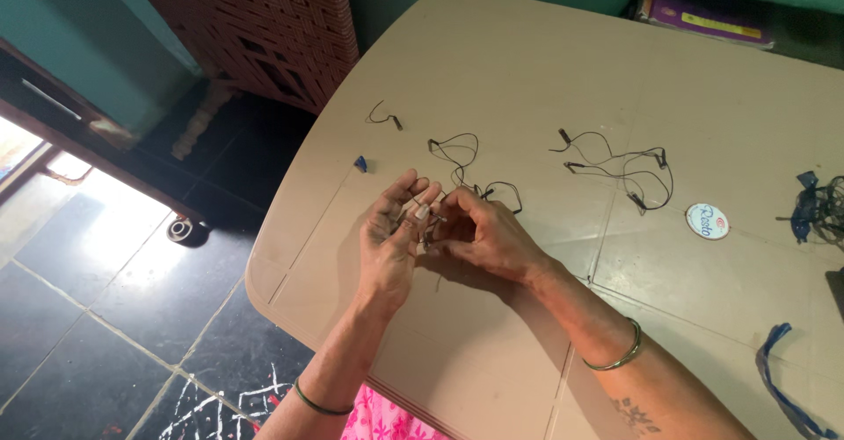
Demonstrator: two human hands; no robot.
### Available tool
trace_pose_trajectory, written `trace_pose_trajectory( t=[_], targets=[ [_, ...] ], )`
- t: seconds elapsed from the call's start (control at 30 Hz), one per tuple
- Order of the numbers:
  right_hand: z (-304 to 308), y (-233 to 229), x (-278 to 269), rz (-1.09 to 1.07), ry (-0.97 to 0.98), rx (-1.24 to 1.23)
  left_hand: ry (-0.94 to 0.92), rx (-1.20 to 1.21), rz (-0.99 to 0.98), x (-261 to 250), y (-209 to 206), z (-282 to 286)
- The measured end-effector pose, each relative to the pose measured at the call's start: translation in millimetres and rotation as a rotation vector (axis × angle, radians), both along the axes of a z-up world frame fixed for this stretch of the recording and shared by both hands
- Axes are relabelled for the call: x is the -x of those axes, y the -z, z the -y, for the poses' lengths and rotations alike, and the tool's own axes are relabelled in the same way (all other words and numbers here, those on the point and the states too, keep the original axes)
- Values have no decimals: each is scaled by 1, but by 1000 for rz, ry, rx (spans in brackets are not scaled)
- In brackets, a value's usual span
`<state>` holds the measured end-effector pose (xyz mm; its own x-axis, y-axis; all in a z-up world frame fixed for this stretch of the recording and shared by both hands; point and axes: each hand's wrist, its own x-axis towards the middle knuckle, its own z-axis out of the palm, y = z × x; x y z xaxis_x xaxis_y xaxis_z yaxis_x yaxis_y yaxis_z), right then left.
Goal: The person untangles a black wire with small cylindrical components and twists the exposed ends together by hand on a tiled table.
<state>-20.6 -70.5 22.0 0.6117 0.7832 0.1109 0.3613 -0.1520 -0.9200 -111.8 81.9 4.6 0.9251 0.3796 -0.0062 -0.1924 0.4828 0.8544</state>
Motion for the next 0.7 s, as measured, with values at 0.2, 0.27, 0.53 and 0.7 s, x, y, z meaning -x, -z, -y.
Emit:
trace_pose_trajectory(
  t=[0.2, 0.27, 0.53, 0.7],
  targets=[
    [-7, -2, 12, -267, -5, -150, 34, -10, 72, -3, 5, 7],
    [-7, 6, 8, -254, -7, -157, 33, -26, 81, -3, 9, 7],
    [-6, 24, -5, -9, 3, -11, -157, -317, 65, -5, 13, 16],
    [-5, 23, -1, 5, -36, 56, -433, -337, 60, 12, 10, 53]
  ],
)
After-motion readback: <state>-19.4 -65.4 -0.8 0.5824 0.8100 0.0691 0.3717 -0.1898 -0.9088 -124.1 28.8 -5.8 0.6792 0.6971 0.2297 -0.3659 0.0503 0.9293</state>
